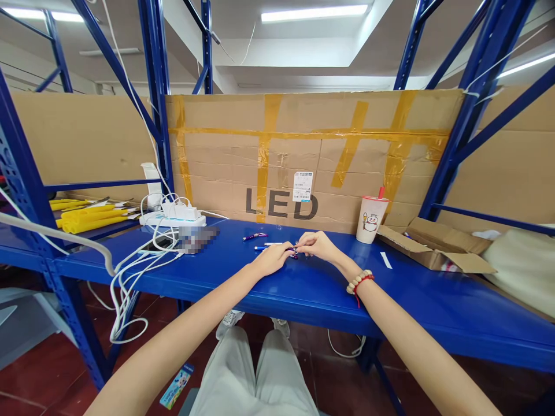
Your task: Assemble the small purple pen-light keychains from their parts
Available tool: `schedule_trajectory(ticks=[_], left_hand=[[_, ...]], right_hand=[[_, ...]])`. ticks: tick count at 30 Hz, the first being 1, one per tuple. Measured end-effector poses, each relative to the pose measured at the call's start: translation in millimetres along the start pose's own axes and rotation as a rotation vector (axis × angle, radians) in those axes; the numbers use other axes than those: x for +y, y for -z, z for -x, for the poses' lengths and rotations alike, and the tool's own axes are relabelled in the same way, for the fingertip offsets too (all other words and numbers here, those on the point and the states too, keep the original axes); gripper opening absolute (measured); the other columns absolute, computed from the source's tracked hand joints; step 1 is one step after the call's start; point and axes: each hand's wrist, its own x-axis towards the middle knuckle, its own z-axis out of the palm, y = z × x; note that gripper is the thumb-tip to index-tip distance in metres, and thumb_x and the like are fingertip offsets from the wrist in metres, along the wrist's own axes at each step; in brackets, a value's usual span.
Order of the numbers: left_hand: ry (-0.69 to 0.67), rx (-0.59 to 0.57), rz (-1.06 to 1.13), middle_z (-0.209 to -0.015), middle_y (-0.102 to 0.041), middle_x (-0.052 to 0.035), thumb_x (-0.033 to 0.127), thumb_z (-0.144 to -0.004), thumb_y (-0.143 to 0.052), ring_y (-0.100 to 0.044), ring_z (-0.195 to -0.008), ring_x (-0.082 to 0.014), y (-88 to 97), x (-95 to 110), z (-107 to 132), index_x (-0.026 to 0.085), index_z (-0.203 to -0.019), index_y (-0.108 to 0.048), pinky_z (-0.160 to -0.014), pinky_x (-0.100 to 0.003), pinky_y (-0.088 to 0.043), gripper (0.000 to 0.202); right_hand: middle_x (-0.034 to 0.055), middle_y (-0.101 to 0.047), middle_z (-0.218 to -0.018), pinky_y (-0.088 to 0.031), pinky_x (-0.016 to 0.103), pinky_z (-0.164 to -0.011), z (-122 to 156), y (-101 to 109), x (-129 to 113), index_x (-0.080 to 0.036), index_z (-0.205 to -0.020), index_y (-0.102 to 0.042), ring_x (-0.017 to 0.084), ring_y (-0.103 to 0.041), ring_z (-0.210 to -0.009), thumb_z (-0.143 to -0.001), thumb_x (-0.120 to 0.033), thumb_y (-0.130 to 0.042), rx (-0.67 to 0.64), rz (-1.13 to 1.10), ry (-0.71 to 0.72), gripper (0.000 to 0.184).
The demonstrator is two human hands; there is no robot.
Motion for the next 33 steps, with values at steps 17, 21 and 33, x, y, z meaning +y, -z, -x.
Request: schedule_trajectory(ticks=[17,21,33], left_hand=[[0.033,0.094,-0.068,-0.079,-0.066,-0.0032,0.028,-0.093,-0.038,-0.063,-0.076,-0.0192,0.6,-1,-1,0.019,-0.093,-0.057,-0.068,-0.026,-0.045,0.021],[0.033,0.133,-0.038,-0.077,-0.065,-0.0034,0.029,-0.092,-0.04,-0.063,-0.074,-0.0196,0.1,-1,-2,0.018,-0.096,-0.058,-0.065,-0.026,-0.044,0.022],[0.045,0.142,0.012,-0.07,-0.063,-0.0004,0.029,-0.092,-0.041,-0.062,-0.067,-0.0163,-4.3,0,-3,0.019,-0.101,-0.056,-0.065,-0.024,-0.044,0.02]], right_hand=[[0.0023,-0.058,-0.064,-0.039,0.015,-0.04,-2,-11,-6,-0.007,-0.068,-0.066,0.005,-0.049,-0.045,-0.069,-0.048,-0.074,0.125,0.081,-0.174,0.041],[-0.0013,-0.053,-0.051,-0.036,0.014,-0.039,-3,-10,-5,-0.008,-0.074,-0.066,0.005,-0.046,-0.042,-0.075,-0.047,-0.07,0.121,0.067,-0.274,0.04],[0.0027,-0.056,-0.056,-0.033,0.013,-0.037,-2,-7,-13,-0.008,-0.075,-0.07,0.007,-0.046,-0.048,-0.063,-0.057,-0.074,0.08,-0.005,-0.341,0.05]])
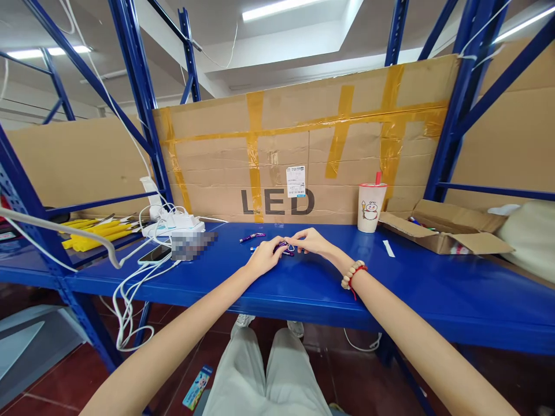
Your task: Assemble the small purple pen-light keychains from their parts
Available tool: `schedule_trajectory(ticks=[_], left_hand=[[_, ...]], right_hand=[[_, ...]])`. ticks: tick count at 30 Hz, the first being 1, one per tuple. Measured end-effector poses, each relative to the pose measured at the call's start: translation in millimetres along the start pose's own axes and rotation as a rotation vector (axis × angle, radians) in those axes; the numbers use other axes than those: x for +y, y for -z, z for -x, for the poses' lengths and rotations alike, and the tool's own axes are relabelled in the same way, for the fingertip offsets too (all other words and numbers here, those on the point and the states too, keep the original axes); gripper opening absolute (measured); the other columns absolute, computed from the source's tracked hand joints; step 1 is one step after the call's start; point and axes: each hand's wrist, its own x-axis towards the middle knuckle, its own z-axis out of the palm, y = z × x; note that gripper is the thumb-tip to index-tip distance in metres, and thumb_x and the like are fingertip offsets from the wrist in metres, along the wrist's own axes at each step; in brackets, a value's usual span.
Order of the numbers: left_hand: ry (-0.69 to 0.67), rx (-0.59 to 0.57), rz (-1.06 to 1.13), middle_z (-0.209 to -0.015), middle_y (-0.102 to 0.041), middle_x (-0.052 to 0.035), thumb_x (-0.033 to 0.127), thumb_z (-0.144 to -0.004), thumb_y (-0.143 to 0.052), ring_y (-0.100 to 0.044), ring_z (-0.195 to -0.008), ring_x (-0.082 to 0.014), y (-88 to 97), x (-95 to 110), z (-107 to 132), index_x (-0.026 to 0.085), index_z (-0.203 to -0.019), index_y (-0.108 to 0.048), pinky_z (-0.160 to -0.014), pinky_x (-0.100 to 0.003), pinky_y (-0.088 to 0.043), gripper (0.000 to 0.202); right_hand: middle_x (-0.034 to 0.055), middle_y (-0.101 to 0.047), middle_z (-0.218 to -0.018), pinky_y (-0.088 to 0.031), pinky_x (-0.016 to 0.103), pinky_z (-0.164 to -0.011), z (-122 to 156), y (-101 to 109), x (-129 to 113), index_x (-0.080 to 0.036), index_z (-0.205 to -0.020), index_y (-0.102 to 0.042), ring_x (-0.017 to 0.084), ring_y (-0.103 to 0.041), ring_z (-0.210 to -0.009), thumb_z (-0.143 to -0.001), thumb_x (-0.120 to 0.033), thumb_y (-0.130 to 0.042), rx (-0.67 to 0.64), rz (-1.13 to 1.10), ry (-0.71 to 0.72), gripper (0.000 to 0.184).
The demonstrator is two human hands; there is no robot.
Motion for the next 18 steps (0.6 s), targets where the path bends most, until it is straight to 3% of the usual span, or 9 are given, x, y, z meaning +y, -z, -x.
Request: schedule_trajectory(ticks=[5,18], left_hand=[[0.031,0.005,0.004,-0.069,-0.063,0.0012,0.03,-0.092,-0.041,-0.062,-0.066,-0.0163,0.1,2,1,0.021,-0.11,-0.049,-0.063,-0.024,-0.044,0.022],[0.075,-0.028,0.01,-0.064,-0.061,0.0005,0.033,-0.092,-0.038,-0.061,-0.065,-0.0184,0.6,7,0,0.02,-0.105,-0.053,-0.062,-0.026,-0.044,0.024]], right_hand=[[0.002,-0.055,-0.054,-0.033,0.013,-0.038,-1,1,-2,-0.009,-0.076,-0.07,0.006,-0.045,-0.046,-0.066,-0.057,-0.073,-0.003,0.01,0.002,0.049],[0.003,-0.059,-0.056,-0.038,0.014,-0.039,-9,7,15,-0.012,-0.074,-0.071,0.008,-0.05,-0.044,-0.064,-0.051,-0.077,0.086,0.07,0.074,0.041]])
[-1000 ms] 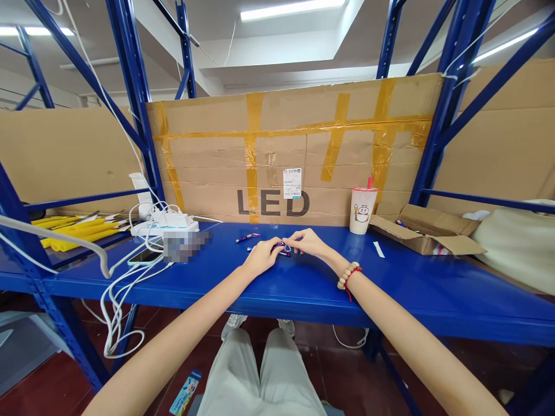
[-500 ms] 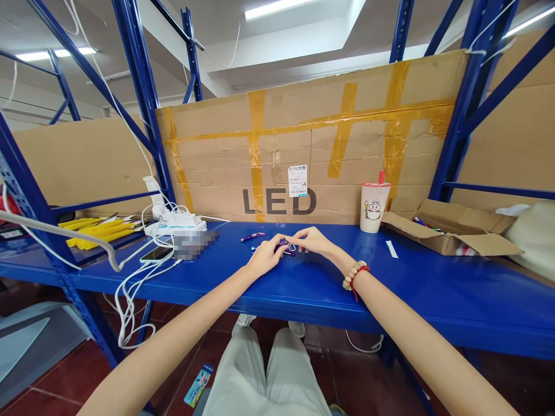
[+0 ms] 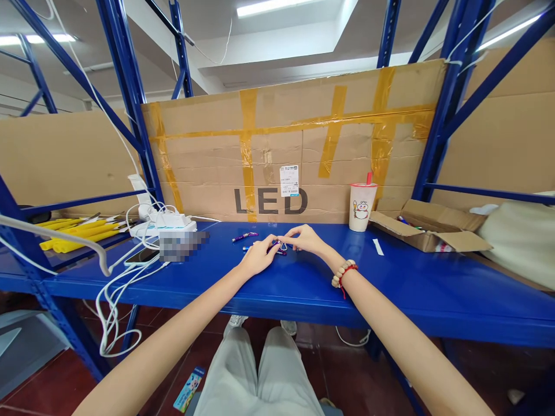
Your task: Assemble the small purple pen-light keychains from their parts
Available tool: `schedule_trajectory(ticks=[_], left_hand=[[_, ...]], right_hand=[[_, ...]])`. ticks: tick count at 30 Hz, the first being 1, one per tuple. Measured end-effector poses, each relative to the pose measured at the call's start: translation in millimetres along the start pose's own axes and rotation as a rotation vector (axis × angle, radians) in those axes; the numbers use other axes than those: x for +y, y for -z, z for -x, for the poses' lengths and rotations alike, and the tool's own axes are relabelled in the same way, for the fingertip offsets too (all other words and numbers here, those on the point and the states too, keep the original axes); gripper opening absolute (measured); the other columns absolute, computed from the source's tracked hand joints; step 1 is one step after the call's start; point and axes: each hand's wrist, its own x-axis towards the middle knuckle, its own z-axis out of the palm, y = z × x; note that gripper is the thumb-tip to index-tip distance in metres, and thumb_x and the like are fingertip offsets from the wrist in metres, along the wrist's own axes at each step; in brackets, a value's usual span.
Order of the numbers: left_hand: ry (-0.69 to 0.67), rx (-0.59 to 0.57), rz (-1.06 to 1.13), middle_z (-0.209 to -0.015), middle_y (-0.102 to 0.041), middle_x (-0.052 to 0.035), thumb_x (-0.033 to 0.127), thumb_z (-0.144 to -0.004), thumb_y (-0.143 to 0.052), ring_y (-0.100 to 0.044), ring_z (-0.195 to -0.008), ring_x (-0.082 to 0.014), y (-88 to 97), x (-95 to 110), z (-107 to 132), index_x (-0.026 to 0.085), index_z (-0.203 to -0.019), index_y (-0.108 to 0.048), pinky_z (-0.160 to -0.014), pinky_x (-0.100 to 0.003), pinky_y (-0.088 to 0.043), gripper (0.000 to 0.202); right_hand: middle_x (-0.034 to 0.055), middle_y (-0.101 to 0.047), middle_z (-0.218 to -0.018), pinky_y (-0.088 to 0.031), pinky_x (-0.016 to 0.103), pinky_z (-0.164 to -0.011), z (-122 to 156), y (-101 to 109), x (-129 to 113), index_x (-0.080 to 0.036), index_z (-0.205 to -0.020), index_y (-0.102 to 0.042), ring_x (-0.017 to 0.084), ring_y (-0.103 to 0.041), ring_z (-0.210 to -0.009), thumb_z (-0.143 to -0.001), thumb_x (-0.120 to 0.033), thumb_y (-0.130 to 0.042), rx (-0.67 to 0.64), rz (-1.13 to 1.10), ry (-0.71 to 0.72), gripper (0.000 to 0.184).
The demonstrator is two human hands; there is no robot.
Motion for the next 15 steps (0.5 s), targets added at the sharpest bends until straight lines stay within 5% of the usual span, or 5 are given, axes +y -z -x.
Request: schedule_trajectory(ticks=[7,15], left_hand=[[0.024,-0.003,0.031,-0.059,-0.058,0.0024,0.034,-0.095,-0.031,-0.06,-0.063,-0.0161,2.0,-2,-1,0.021,-0.106,-0.054,-0.065,-0.025,-0.043,0.028],[0.003,-0.017,0.057,-0.06,-0.057,0.003,0.032,-0.095,-0.028,-0.058,-0.061,-0.0145,2.3,-4,-2,0.021,-0.108,-0.051,-0.066,-0.024,-0.042,0.029]], right_hand=[[0.0062,-0.065,-0.078,-0.042,0.016,-0.043,6,3,-11,-0.011,-0.088,-0.071,0.008,-0.052,-0.049,-0.062,-0.049,-0.077,0.021,-0.082,0.106,0.046],[0.0087,-0.063,-0.083,-0.039,0.017,-0.04,8,4,-16,-0.009,-0.079,-0.071,0.007,-0.051,-0.048,-0.055,-0.053,-0.078,-0.034,-0.152,0.174,0.051]])
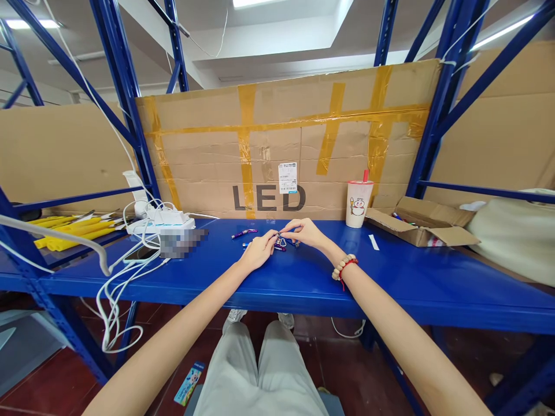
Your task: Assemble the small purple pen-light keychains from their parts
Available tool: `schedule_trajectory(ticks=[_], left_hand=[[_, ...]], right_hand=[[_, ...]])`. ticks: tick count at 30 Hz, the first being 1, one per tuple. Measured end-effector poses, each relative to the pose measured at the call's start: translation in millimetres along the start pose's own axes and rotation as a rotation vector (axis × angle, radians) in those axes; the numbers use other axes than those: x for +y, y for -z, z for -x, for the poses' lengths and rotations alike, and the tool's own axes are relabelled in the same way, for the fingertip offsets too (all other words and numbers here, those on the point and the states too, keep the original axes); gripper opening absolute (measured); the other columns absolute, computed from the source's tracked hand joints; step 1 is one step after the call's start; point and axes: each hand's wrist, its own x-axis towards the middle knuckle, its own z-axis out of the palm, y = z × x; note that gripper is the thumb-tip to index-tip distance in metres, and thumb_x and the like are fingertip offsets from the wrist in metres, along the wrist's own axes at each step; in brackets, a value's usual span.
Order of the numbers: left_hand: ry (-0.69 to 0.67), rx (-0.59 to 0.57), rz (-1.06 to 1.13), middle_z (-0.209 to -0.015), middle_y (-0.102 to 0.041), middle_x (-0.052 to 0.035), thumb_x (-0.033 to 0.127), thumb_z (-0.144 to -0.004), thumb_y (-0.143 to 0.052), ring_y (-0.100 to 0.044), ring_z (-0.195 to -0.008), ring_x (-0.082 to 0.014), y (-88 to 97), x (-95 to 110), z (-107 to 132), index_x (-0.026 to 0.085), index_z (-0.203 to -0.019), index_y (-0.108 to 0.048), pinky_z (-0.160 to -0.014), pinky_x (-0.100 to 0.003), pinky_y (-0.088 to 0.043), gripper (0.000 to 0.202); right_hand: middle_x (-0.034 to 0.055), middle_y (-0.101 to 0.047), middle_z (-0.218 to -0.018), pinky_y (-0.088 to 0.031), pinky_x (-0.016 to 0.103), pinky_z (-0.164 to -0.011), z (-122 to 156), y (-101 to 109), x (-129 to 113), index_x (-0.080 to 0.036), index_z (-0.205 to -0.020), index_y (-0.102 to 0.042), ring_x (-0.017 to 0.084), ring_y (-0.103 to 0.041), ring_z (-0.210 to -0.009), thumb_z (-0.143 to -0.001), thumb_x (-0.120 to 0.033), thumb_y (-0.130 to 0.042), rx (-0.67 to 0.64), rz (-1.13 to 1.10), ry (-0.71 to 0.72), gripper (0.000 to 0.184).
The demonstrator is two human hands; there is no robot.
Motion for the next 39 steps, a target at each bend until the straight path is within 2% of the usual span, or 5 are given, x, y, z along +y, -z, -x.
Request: schedule_trajectory(ticks=[8,16,26,31,39], left_hand=[[-0.059,-0.018,0.016,-0.061,-0.053,0.0025,0.031,-0.095,-0.027,-0.055,-0.06,-0.0141,-0.5,1,0,0.019,-0.109,-0.05,-0.064,-0.023,-0.041,0.029],[-0.085,-0.02,0.031,-0.077,-0.06,-0.0013,0.032,-0.095,-0.029,-0.059,-0.076,-0.0165,-0.6,0,1,0.019,-0.105,-0.049,-0.071,-0.025,-0.042,0.026],[-0.102,-0.058,0.001,-0.081,-0.061,-0.0028,0.032,-0.095,-0.032,-0.06,-0.081,-0.0182,0.4,-1,2,0.018,-0.101,-0.051,-0.073,-0.026,-0.043,0.025],[-0.131,-0.052,-0.014,-0.092,-0.064,-0.0038,0.03,-0.093,-0.037,-0.061,-0.085,-0.0183,1.4,-2,2,0.019,-0.097,-0.053,-0.075,-0.026,-0.043,0.02],[-0.133,-0.034,-0.05,-0.084,-0.064,-0.0024,0.029,-0.093,-0.039,-0.062,-0.078,-0.0183,2.1,-4,4,0.02,-0.093,-0.051,-0.069,-0.025,-0.043,0.016]], right_hand=[[0.0084,-0.063,-0.082,-0.038,0.016,-0.04,0,0,0,-0.009,-0.075,-0.071,0.007,-0.051,-0.048,-0.053,-0.054,-0.078,0.01,-0.031,0.022,0.051],[0.0077,-0.062,-0.077,-0.039,0.017,-0.04,0,1,4,-0.008,-0.078,-0.071,0.008,-0.051,-0.049,-0.052,-0.053,-0.079,-0.031,-0.048,0.02,0.053],[0.0071,-0.061,-0.074,-0.04,0.017,-0.04,0,-2,10,-0.007,-0.073,-0.068,0.006,-0.051,-0.047,-0.052,-0.054,-0.08,-0.025,-0.022,0.031,0.053],[0.0059,-0.06,-0.071,-0.039,0.018,-0.039,3,-4,6,-0.008,-0.07,-0.069,0.005,-0.047,-0.042,-0.049,-0.053,-0.081,-0.03,0.003,0.023,0.051],[0.0056,-0.06,-0.069,-0.037,0.018,-0.037,6,-6,1,-0.009,-0.068,-0.069,0.006,-0.047,-0.039,-0.051,-0.052,-0.08,-0.027,0.054,0.0,0.047]])
